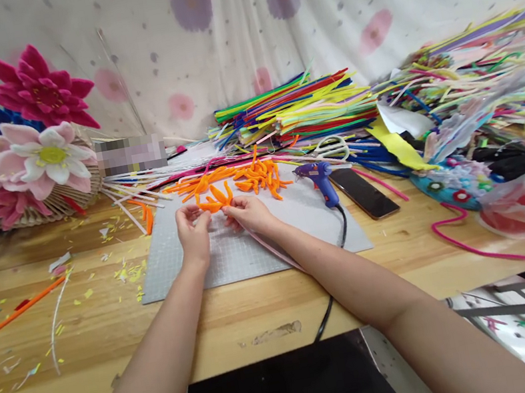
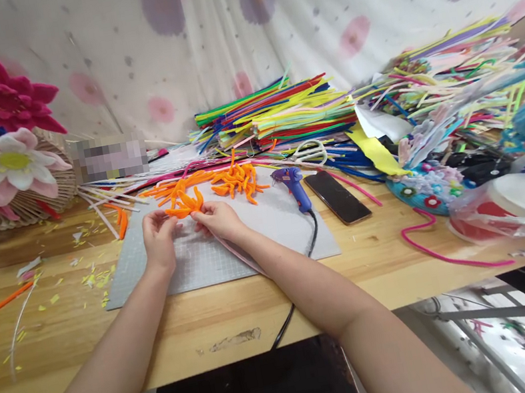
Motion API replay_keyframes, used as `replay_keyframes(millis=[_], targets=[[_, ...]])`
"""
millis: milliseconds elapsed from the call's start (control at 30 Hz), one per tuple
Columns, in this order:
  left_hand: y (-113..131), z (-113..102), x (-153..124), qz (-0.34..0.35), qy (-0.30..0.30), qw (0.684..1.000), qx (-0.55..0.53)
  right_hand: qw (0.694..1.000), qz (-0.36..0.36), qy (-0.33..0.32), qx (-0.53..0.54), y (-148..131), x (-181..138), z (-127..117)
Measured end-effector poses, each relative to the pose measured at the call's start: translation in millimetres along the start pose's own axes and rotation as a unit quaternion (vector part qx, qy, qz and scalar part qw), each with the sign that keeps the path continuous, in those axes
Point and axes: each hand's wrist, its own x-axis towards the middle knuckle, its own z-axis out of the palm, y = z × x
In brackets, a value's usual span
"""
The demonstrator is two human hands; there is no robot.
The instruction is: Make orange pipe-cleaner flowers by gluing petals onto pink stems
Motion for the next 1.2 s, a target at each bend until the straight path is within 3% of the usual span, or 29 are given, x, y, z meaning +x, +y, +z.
replay_keyframes(millis=[167,333,433,567,800,1033,1200], targets=[[1.3,4.9,-5.4,-0.122,-0.018,0.992,-0.035,0.999,-0.008,-0.011,0.048,-5.4,-3.8,-2.7],[3.3,6.3,-6.2,-0.183,-0.185,0.964,-0.052,0.996,-0.015,-0.038,0.079,-8.6,-6.3,-2.1],[6.2,7.0,-6.7,-0.227,-0.239,0.939,-0.100,0.994,-0.013,-0.066,0.086,-8.3,-7.3,-0.9],[9.7,8.3,-7.5,-0.274,-0.224,0.922,-0.156,0.992,-0.023,-0.092,0.084,-7.5,-8.5,-1.0],[8.9,7.9,-7.4,-0.266,-0.220,0.928,-0.139,0.993,-0.006,-0.100,0.064,-12.5,-10.4,-3.7],[14.2,4.6,-3.8,-0.290,-0.240,0.918,-0.125,0.984,-0.014,-0.175,-0.017,-2.2,-10.7,3.1],[12.2,3.0,0.3,-0.284,-0.187,0.928,-0.153,0.982,-0.021,-0.182,-0.037,-0.7,-10.3,2.1]])
